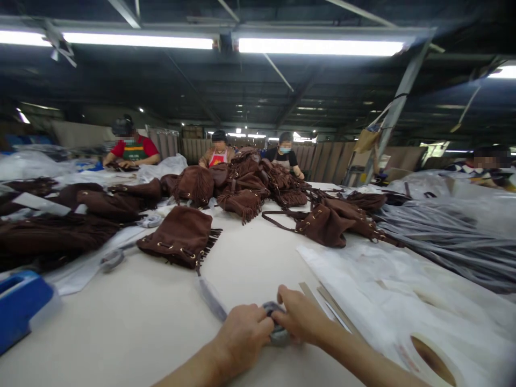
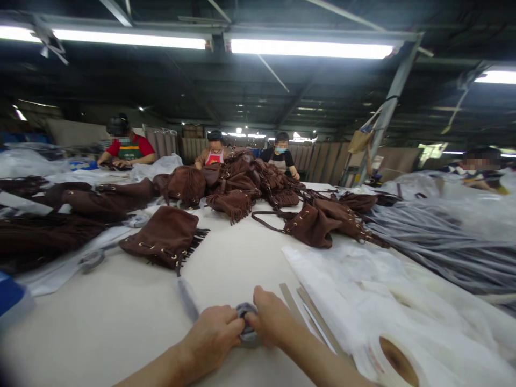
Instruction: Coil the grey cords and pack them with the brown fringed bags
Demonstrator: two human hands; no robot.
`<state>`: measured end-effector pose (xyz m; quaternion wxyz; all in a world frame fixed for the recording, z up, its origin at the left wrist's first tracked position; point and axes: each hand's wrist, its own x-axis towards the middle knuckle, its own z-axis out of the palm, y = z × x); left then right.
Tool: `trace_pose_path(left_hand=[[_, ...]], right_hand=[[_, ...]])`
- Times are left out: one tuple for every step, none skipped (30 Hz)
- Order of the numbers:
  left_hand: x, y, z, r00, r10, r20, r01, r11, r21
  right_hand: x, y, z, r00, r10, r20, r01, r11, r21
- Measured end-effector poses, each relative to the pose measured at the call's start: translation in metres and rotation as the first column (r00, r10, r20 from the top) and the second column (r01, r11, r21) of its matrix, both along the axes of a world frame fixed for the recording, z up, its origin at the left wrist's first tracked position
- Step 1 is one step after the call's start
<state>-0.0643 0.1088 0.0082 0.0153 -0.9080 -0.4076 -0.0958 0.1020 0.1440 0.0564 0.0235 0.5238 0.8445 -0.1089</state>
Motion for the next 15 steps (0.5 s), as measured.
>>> trace_pose_path(left_hand=[[-0.002,0.001,0.001,1.000,-0.013,-0.004,0.013,1.000,0.015],[-0.006,0.003,0.004,1.000,-0.031,-0.005,0.031,0.999,0.026],[-0.011,0.004,0.007,0.999,-0.054,-0.007,0.054,0.998,0.034],[-0.019,0.006,0.010,0.997,-0.075,-0.010,0.075,0.996,0.040],[-0.027,0.007,0.012,0.996,-0.089,-0.014,0.090,0.995,0.046],[-0.036,0.009,0.013,0.996,-0.091,-0.021,0.092,0.994,0.053],[-0.046,0.012,0.014,0.996,-0.078,-0.030,0.080,0.995,0.061],[-0.056,0.015,0.013,0.998,-0.057,-0.042,0.060,0.996,0.069],[-0.065,0.019,0.012,0.998,-0.035,-0.056,0.039,0.996,0.077],[-0.072,0.023,0.010,0.997,-0.020,-0.069,0.026,0.996,0.087],[-0.079,0.027,0.008,0.997,-0.014,-0.080,0.022,0.995,0.098],[-0.085,0.031,0.007,0.996,-0.013,-0.083,0.022,0.994,0.110],[-0.091,0.035,0.006,0.997,-0.011,-0.078,0.021,0.992,0.121],[-0.098,0.038,0.006,0.998,-0.005,-0.066,0.014,0.991,0.131],[-0.106,0.041,0.007,0.999,0.007,-0.053,0.000,0.990,0.140]], right_hand=[[-0.001,0.001,-0.001,1.000,-0.023,-0.019,0.022,0.999,-0.028],[-0.002,0.003,-0.001,0.999,-0.025,-0.031,0.023,0.998,-0.052],[-0.003,0.005,-0.002,0.999,-0.008,-0.034,0.006,0.998,-0.065],[-0.003,0.007,-0.003,0.999,0.023,-0.030,-0.025,0.998,-0.065],[-0.004,0.008,-0.003,0.998,0.049,-0.025,-0.050,0.997,-0.063],[-0.004,0.009,-0.003,0.997,0.068,-0.020,-0.070,0.996,-0.060],[-0.005,0.010,-0.003,0.996,0.086,-0.015,-0.087,0.995,-0.057],[-0.005,0.010,-0.003,0.995,0.101,-0.008,-0.101,0.993,-0.053],[-0.006,0.010,-0.003,0.994,0.113,0.003,-0.112,0.993,-0.047],[-0.006,0.010,-0.002,0.993,0.120,0.019,-0.120,0.992,-0.041],[-0.006,0.009,-0.002,0.991,0.127,0.036,-0.126,0.991,-0.034],[-0.007,0.008,-0.001,0.990,0.132,0.052,-0.131,0.991,-0.030],[-0.007,0.008,-0.001,0.988,0.136,0.067,-0.134,0.991,-0.028],[-0.007,0.007,0.000,0.988,0.137,0.078,-0.135,0.990,-0.027],[-0.007,0.007,0.000,0.986,0.139,0.087,-0.138,0.990,-0.027]])
